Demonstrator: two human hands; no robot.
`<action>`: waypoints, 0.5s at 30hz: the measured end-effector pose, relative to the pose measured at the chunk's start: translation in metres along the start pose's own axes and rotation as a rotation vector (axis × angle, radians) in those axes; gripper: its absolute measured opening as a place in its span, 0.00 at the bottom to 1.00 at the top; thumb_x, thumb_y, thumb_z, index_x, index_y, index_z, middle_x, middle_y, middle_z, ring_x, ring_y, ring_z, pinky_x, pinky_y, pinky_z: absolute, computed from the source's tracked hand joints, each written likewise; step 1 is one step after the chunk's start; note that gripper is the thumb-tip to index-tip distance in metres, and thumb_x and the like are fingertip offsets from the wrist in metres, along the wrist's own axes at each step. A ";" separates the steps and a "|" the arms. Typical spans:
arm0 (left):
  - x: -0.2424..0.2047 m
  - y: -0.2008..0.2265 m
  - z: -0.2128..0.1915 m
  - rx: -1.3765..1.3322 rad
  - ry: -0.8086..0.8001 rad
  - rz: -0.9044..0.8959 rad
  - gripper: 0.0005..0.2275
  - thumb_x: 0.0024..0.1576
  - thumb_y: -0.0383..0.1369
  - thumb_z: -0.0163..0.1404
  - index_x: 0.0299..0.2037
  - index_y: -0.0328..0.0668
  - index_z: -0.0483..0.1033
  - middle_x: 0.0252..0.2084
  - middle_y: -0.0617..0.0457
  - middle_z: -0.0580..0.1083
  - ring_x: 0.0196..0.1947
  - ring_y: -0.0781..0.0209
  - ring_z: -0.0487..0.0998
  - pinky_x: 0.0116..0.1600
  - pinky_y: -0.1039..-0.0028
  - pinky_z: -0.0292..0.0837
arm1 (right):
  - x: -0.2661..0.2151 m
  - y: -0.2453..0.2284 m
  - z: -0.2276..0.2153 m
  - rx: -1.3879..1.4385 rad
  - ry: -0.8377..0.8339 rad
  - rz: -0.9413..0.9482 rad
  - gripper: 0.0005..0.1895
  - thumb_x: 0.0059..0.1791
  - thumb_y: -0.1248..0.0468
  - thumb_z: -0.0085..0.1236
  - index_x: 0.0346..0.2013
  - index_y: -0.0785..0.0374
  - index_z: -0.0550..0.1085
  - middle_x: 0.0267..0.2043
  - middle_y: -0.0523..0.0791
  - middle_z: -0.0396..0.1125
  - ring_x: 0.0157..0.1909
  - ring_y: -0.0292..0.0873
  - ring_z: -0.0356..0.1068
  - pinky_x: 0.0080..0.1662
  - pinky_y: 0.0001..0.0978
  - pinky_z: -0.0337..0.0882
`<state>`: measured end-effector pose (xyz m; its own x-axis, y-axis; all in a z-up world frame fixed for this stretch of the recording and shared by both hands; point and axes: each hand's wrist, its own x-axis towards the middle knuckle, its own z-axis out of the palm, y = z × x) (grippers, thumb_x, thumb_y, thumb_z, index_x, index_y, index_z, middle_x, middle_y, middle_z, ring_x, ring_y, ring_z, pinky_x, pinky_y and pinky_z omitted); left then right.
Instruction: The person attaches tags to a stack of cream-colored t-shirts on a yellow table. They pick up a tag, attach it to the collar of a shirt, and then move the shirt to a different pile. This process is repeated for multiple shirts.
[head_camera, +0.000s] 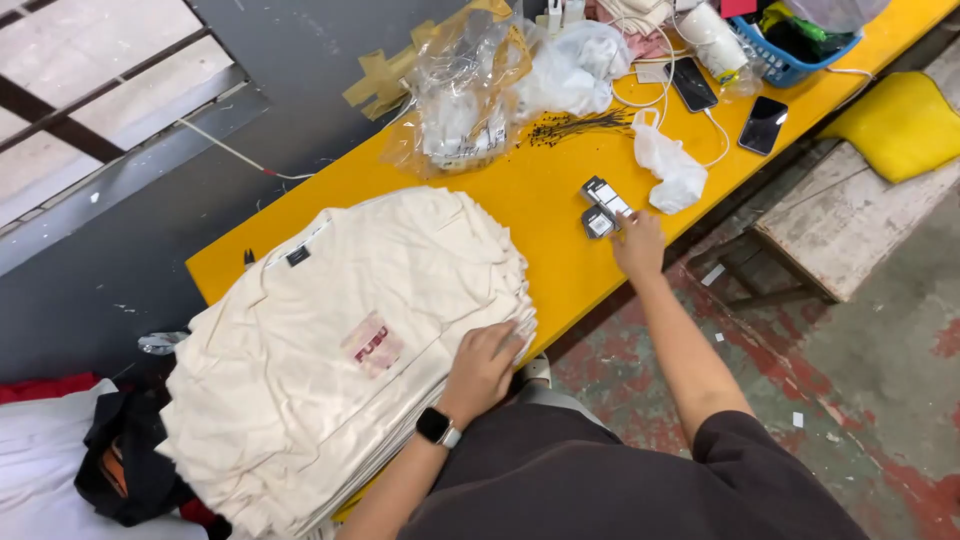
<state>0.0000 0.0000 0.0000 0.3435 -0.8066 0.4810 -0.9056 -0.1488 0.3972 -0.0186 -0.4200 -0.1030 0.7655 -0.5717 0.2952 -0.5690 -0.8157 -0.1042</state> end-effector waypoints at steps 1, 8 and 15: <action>0.022 0.001 0.008 0.000 -0.005 -0.010 0.17 0.58 0.29 0.51 0.58 0.48 0.73 0.64 0.46 0.68 0.64 0.49 0.69 0.61 0.56 0.63 | -0.002 -0.004 0.002 0.003 -0.010 -0.004 0.23 0.45 0.54 0.69 0.55 0.47 0.79 0.48 0.43 0.66 0.51 0.50 0.63 0.46 0.48 0.68; 0.127 -0.014 0.094 -0.298 -0.308 -0.149 0.10 0.64 0.34 0.46 0.51 0.49 0.77 0.51 0.53 0.76 0.55 0.51 0.77 0.53 0.60 0.69 | -0.012 -0.011 0.022 0.009 0.035 -0.203 0.19 0.51 0.44 0.57 0.51 0.47 0.80 0.42 0.39 0.61 0.45 0.44 0.59 0.45 0.40 0.59; 0.170 -0.059 0.195 -1.029 -0.183 -1.186 0.20 0.66 0.47 0.47 0.58 0.40 0.73 0.52 0.42 0.75 0.49 0.49 0.82 0.39 0.63 0.83 | 0.001 -0.009 0.020 0.328 0.234 -0.401 0.13 0.52 0.57 0.65 0.25 0.56 0.78 0.33 0.39 0.64 0.37 0.42 0.59 0.41 0.36 0.56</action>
<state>0.0632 -0.2402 -0.0937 0.6023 -0.5854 -0.5427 0.4209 -0.3448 0.8390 -0.0064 -0.4149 -0.1204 0.7941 -0.2074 0.5713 -0.0958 -0.9709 -0.2193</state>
